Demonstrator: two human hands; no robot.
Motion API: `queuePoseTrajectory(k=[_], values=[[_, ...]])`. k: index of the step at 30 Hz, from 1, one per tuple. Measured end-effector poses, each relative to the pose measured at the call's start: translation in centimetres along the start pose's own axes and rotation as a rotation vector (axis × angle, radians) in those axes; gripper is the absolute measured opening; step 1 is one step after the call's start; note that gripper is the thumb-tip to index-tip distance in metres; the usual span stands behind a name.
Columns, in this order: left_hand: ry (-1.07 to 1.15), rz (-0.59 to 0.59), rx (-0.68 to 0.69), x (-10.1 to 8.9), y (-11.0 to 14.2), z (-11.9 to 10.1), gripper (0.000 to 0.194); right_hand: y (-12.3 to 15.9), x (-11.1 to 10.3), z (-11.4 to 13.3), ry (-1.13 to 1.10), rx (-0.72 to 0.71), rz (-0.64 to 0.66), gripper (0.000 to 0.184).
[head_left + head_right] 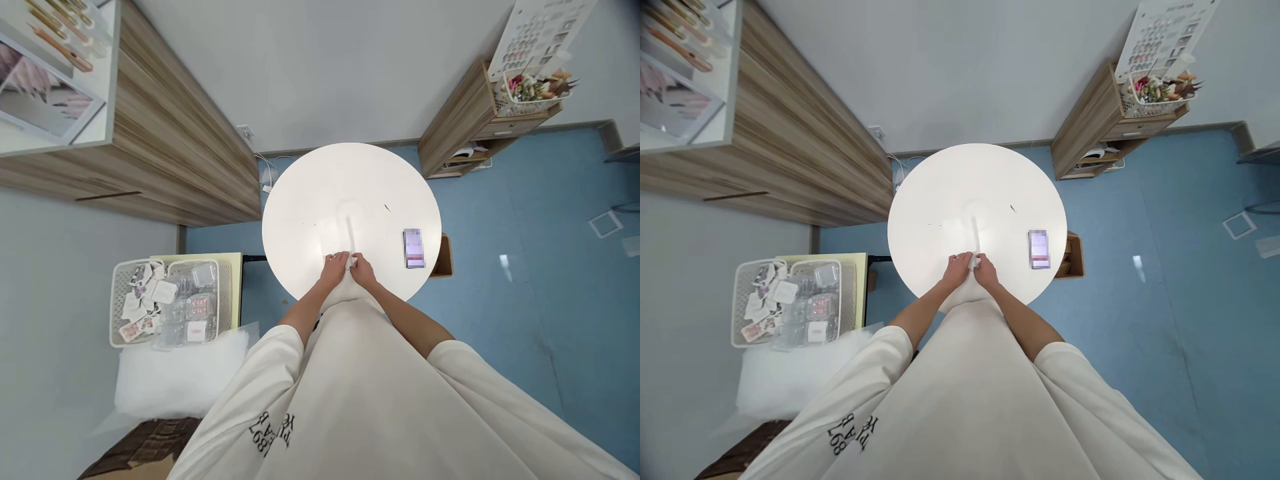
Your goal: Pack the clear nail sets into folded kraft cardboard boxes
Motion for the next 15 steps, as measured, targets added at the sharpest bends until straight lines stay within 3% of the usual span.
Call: queuePoseTrajectory(k=[4, 9, 12, 15], values=[[0.069, -0.096, -0.048, 0.0, 1.1, 0.5, 0.052, 0.2, 0.4, 0.7, 0.113, -0.090, 0.035, 0.044], [0.206, -0.232, -0.441, 0.4, 3.4, 3.0, 0.045, -0.4, 0.9, 1.3, 0.357, -0.127, 0.095, 0.052], [0.343, -0.205, -0.660, 1.5, 4.1, 4.8, 0.042, -0.9, 1.2, 1.7, 0.452, -0.111, 0.125, 0.055], [0.430, -0.124, -0.780, 2.4, 3.9, 5.8, 0.040, -1.1, 1.3, 2.0, 0.480, -0.110, 0.118, 0.053]])
Point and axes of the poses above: each hand's wrist, its own y-axis away from the middle knuckle, its own x-axis out of the palm, z = x × y, the point moved 4 cm from there along -y, towards the middle knuckle
